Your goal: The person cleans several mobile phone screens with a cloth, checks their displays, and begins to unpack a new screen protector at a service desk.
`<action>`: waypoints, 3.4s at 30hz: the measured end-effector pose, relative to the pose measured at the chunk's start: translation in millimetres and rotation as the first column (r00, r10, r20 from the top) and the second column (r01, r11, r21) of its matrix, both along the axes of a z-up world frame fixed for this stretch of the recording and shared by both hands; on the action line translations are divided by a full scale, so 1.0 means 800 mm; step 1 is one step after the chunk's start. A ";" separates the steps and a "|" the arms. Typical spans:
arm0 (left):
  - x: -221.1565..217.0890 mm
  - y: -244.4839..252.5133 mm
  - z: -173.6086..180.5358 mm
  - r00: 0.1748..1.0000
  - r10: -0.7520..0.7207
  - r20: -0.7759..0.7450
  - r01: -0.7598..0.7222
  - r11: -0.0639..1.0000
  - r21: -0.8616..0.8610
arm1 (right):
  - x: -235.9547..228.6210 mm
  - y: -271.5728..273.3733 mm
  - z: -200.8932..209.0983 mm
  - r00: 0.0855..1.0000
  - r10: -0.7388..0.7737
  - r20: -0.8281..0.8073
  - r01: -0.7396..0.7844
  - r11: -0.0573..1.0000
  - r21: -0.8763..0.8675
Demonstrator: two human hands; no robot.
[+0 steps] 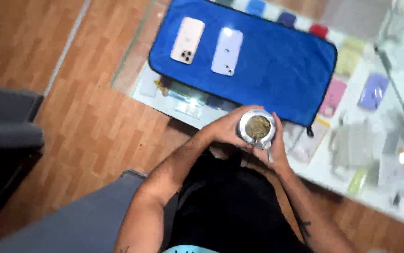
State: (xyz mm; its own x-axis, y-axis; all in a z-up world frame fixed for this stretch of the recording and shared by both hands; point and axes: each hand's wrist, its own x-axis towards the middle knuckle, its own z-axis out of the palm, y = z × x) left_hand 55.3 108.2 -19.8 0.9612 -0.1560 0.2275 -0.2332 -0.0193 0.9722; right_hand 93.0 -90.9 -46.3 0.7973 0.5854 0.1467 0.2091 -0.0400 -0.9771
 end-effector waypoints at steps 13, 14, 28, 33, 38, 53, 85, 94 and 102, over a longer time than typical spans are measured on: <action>0.002 0.055 0.032 0.936 -0.183 -0.302 0.271 0.920 0.281 | -0.021 0.022 0.046 0.972 -0.236 -0.007 0.233 0.963 -0.138; 0.000 0.065 0.014 0.978 -0.096 -0.183 0.133 0.970 0.203 | -0.025 0.025 0.056 0.960 -0.280 0.021 0.280 0.946 -0.165; -0.012 0.113 -0.030 0.961 0.275 0.019 -0.270 0.927 0.260 | -0.079 0.055 0.230 0.871 -0.315 0.378 0.296 0.949 0.110; -0.017 0.111 -0.020 0.968 0.250 0.027 -0.244 0.907 0.342 | -0.091 0.048 0.253 0.892 -0.209 0.400 0.252 0.966 -0.055; -0.018 0.111 -0.022 0.968 0.251 0.026 -0.243 0.902 0.357 | -0.097 0.042 0.249 0.886 -0.233 0.401 0.280 0.958 -0.061; -0.004 0.076 -0.008 0.925 0.378 0.044 -0.362 0.835 0.414 | -0.065 -0.012 0.242 0.906 -0.212 0.366 0.236 0.971 -0.021; 0.062 -0.143 -0.048 0.938 -0.233 0.256 -0.162 0.358 0.920 | 0.219 -0.218 0.037 0.789 -0.343 0.510 0.383 0.923 0.029; 0.064 -0.114 -0.055 0.989 -0.088 0.117 0.022 0.878 0.479 | 0.226 -0.248 -0.013 0.866 -0.331 0.374 0.298 0.944 0.144; -0.006 0.112 -0.018 0.726 0.577 0.373 -0.649 0.397 0.648 | 0.088 -0.215 -0.033 0.570 -0.690 0.447 0.785 0.618 -0.047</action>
